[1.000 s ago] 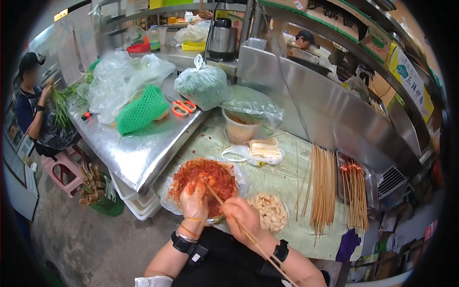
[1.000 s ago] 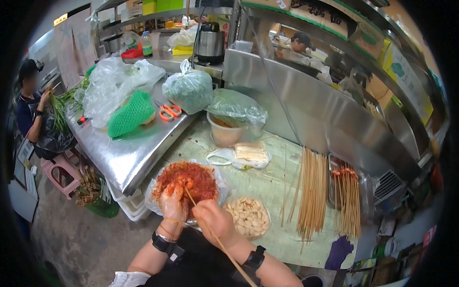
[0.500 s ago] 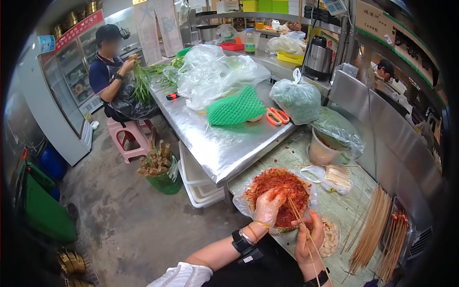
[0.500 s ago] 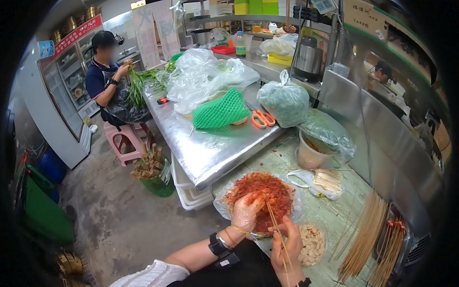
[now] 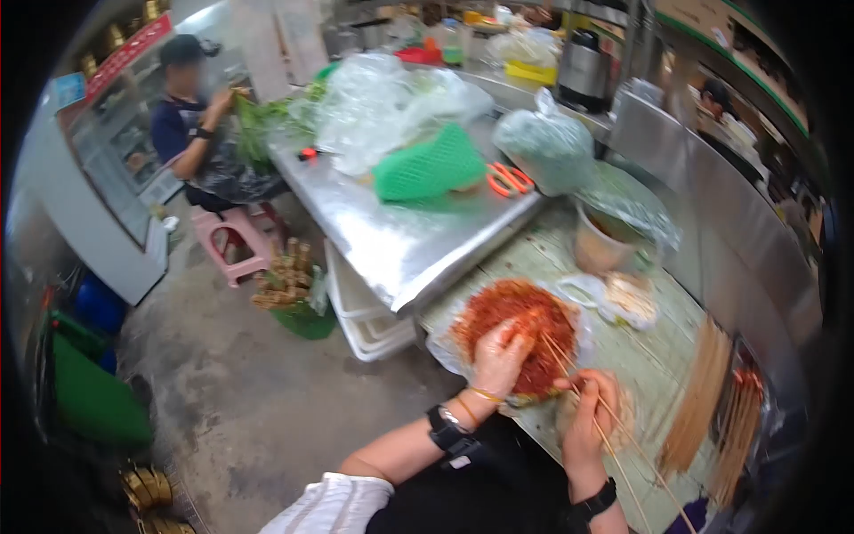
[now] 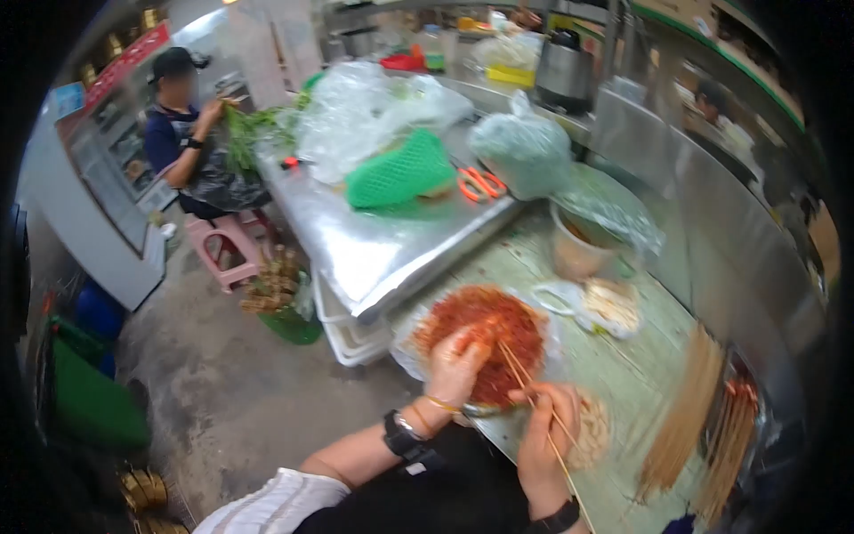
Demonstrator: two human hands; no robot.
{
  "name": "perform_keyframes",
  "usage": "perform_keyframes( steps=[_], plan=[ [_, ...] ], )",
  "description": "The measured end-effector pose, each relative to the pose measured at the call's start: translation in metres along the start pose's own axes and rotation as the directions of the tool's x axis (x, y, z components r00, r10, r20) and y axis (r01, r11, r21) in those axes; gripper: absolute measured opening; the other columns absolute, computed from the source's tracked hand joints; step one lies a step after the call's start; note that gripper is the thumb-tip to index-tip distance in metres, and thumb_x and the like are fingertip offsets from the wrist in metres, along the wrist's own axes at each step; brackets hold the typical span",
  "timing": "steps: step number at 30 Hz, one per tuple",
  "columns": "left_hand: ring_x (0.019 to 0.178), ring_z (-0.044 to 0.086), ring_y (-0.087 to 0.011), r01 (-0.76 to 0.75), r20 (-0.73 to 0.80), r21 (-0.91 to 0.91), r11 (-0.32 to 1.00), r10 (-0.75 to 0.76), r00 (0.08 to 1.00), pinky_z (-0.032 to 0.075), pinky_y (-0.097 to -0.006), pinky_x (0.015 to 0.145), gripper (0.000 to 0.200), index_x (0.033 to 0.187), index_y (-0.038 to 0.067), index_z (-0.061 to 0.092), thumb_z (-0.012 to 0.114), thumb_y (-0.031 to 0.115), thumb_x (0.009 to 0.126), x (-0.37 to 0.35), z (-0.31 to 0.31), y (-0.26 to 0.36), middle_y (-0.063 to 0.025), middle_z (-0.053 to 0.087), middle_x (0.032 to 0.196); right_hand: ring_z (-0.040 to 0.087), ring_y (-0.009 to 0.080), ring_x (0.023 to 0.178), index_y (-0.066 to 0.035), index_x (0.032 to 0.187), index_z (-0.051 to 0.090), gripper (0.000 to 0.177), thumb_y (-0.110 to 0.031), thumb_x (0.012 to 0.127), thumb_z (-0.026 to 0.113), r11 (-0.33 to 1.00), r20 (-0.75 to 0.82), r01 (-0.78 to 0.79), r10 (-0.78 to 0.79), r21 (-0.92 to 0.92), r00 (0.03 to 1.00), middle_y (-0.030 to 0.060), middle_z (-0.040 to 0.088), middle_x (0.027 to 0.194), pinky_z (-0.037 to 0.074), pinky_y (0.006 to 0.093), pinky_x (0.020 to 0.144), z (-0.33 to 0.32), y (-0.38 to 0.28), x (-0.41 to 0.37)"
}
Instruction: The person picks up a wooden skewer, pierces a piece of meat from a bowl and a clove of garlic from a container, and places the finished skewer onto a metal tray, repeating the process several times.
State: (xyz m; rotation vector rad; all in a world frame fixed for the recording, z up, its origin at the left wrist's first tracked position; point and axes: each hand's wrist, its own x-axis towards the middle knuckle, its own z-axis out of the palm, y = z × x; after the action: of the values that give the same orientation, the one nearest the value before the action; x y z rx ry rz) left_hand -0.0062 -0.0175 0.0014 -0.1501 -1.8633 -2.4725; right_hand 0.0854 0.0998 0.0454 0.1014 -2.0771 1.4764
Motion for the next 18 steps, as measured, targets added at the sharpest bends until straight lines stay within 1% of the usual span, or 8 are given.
perform_keyframes(
  steps=[2,4,6,9,11,12,14,18],
  plan=[
    [0.102,0.058,-0.0163,-0.257,0.136,0.203,0.945,0.233,0.963,0.047,-0.0282,0.089,0.028,0.115,-0.004,0.059,0.052,0.001,0.088,-0.006,0.001,0.019,-0.0099,0.062,0.112,0.054,0.0180,0.079,-0.001,0.099,0.055,0.016,-0.010,0.095,0.042,0.993,-0.067,-0.090,0.095,0.078,0.993,0.0081,0.063,0.079,0.043,0.0302,0.078,-0.013,0.004,-0.004],
    [0.110,0.055,-0.0184,-0.233,0.176,0.122,0.965,0.210,0.962,0.045,-0.0290,0.093,0.030,0.117,-0.006,0.057,0.048,-0.001,0.088,-0.009,0.004,0.018,-0.0140,0.059,0.119,0.057,0.0192,0.078,-0.001,0.094,0.054,0.018,-0.013,0.097,0.041,0.980,-0.120,-0.067,0.090,0.186,0.989,0.0109,0.060,0.086,0.045,0.0309,0.078,-0.017,-0.001,-0.004],
    [0.115,0.053,-0.0276,-0.429,0.305,0.133,0.894,0.375,0.876,0.042,-0.0373,0.098,0.026,0.107,-0.006,0.060,0.053,0.014,0.093,-0.013,-0.002,0.026,-0.0179,0.049,0.131,0.059,0.0204,0.078,0.000,0.093,0.053,0.020,-0.015,0.097,0.041,0.968,-0.178,-0.053,0.099,0.245,0.979,0.0122,0.057,0.090,0.046,0.0313,0.078,-0.023,-0.010,-0.004],
    [0.115,0.052,-0.0300,-0.533,0.245,0.019,0.846,0.513,0.823,0.042,-0.0428,0.098,0.036,0.113,-0.005,0.056,0.052,0.026,0.094,-0.018,0.002,0.046,-0.0188,0.047,0.132,0.061,0.0226,0.077,0.001,0.093,0.052,0.023,-0.018,0.098,0.040,0.933,-0.212,-0.013,0.095,0.359,0.973,0.0140,0.052,0.097,0.048,0.0320,0.078,-0.034,-0.011,-0.004],
    [0.114,0.053,-0.0288,-0.134,0.151,-0.295,0.946,0.184,0.971,0.044,-0.0429,0.096,0.041,0.125,-0.002,0.047,0.049,0.028,0.096,-0.008,0.005,0.047,-0.0181,0.050,0.126,0.063,0.0236,0.076,0.002,0.093,0.052,0.025,-0.019,0.098,0.040,0.928,-0.190,-0.007,0.083,0.372,0.978,0.0145,0.049,0.100,0.049,0.0323,0.078,-0.035,-0.011,-0.006],
    [0.114,0.053,-0.0288,-0.136,0.142,-0.296,0.946,0.184,0.973,0.044,-0.0429,0.096,0.041,0.125,-0.002,0.047,0.049,0.028,0.096,-0.005,0.007,0.045,-0.0181,0.050,0.126,0.063,0.0235,0.076,0.001,0.093,0.053,0.025,-0.020,0.098,0.040,0.929,-0.179,0.005,0.066,0.370,0.982,0.0145,0.051,0.099,0.049,0.0325,0.077,-0.034,-0.012,-0.006],
    [0.107,0.057,-0.0248,0.238,0.316,-0.593,0.769,-0.049,0.947,0.050,-0.0365,0.089,0.041,0.126,-0.002,0.045,0.052,0.024,0.095,0.001,0.010,0.039,-0.0177,0.055,0.120,0.063,0.0235,0.077,0.001,0.093,0.053,0.025,-0.020,0.098,0.041,0.926,-0.156,0.014,0.049,0.377,0.987,0.0146,0.052,0.097,0.049,0.0327,0.077,-0.032,-0.009,-0.007],
    [0.108,0.055,-0.0258,0.433,0.436,-0.751,0.498,-0.119,0.892,0.046,-0.0398,0.094,0.040,0.131,0.001,0.039,0.048,0.018,0.096,-0.003,0.009,0.019,-0.0155,0.054,0.119,0.064,0.0240,0.075,0.000,0.100,0.051,0.023,-0.021,0.097,0.044,0.967,-0.113,0.056,-0.028,0.248,0.993,0.0143,0.056,0.092,0.048,0.0329,0.074,-0.022,-0.006,-0.014]
  ],
)
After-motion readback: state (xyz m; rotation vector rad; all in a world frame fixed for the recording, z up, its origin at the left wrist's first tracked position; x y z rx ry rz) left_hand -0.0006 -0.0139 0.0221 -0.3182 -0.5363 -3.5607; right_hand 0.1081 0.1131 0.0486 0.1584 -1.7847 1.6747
